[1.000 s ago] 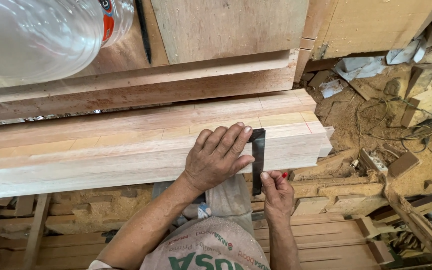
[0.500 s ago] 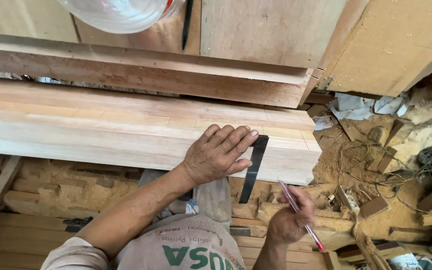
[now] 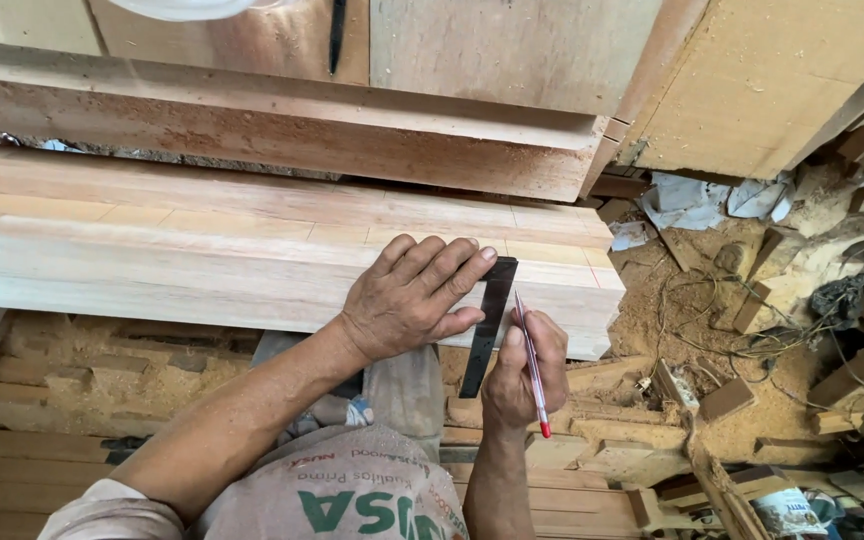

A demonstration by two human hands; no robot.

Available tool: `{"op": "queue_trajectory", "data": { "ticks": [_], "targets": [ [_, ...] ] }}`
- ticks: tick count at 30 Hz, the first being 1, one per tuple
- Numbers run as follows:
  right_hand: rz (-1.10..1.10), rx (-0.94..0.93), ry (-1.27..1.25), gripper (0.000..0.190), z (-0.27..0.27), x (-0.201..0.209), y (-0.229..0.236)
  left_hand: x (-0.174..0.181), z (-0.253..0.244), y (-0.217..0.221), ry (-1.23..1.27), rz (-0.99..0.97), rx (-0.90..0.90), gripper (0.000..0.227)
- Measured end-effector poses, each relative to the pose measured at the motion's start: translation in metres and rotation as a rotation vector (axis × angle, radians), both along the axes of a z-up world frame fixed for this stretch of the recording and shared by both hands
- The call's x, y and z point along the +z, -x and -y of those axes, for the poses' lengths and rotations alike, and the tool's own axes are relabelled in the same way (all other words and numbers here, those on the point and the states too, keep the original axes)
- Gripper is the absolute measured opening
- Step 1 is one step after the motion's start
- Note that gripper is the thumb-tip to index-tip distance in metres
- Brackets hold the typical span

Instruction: Marking lines on wooden beams using a square and a pencil for layout in a workshop.

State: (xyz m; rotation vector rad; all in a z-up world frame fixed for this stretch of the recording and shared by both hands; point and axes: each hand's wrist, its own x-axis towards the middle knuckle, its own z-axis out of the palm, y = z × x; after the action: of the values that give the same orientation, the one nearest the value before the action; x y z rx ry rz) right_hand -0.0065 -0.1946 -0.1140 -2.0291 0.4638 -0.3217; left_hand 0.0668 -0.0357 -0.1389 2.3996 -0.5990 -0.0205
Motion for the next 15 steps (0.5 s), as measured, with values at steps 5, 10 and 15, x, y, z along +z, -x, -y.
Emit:
{"op": "queue_trajectory", "data": {
  "ticks": [5,10,15],
  "targets": [
    [-0.024,0.012,0.057,0.020,-0.0018,0.0039,-0.0082,0.0008,0.0010,-0.0011,0.005,-0.003,0.003,0.057],
    [-0.023,0.019,0.094,0.018,-0.0044,0.0036,-0.0098,0.0010,0.0005,-0.0021,0.001,-0.005,-0.003,0.056],
    [-0.033,0.018,0.131,0.018,-0.0085,0.0029,-0.0096,0.0002,0.0012,-0.0021,0.009,-0.012,0.001,0.054]
  ]
}}
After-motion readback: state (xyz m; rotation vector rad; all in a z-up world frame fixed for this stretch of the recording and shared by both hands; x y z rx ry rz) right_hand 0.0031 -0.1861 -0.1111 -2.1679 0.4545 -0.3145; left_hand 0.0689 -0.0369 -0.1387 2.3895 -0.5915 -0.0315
